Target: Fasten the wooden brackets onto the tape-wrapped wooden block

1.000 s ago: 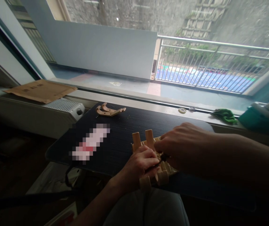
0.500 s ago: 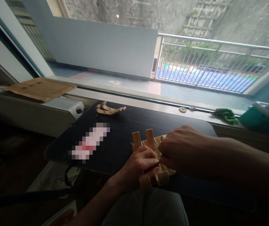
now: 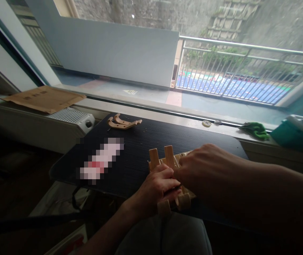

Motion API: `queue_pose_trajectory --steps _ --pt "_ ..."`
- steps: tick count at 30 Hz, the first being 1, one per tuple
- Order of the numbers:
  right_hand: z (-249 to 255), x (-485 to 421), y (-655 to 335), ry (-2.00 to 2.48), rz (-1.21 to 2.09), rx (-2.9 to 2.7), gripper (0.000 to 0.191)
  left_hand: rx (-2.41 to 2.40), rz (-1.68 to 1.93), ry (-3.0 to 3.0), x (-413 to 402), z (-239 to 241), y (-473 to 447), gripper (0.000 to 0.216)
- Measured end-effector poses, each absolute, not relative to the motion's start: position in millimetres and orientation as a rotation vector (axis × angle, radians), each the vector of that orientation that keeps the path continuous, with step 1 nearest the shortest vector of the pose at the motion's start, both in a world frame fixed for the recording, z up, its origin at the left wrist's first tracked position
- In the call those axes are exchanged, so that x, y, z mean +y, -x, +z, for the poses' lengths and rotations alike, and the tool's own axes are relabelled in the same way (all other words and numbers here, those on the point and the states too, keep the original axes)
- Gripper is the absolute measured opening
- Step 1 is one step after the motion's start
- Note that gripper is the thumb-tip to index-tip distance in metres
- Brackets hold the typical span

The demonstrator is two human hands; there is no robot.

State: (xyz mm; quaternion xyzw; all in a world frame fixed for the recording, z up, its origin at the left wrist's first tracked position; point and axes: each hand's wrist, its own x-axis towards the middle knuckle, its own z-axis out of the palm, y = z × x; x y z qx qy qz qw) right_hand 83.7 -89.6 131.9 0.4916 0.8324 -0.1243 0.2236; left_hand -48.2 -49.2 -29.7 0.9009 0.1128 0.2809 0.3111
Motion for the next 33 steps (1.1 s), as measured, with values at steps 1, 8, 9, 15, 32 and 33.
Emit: queue_pose_trajectory --steps 1,8,9,15,32,33 --pt "131 -90 -84 -1.364 -0.333 2.305 0.007 0.298 0.750 -2.372 -49 -30 48 0.019" --pt "133 -91 -73 -1.376 -0.267 2.156 0.012 0.267 0.820 -2.346 -49 -32 45 0.018" --pt "132 -91 -73 -1.371 -0.277 2.146 0.013 0.266 0.824 -2.348 -49 -32 45 0.018" --pt "129 -93 -79 -1.408 -0.302 2.183 0.002 0.270 0.775 -2.379 -49 -31 45 0.018" --pt "123 -101 -83 -1.429 -0.265 2.198 0.007 0.291 0.747 -2.368 -51 -30 46 0.022" --pt "124 -102 -82 -1.450 -0.265 2.159 0.011 0.294 0.746 -2.370 -51 -30 45 0.023"
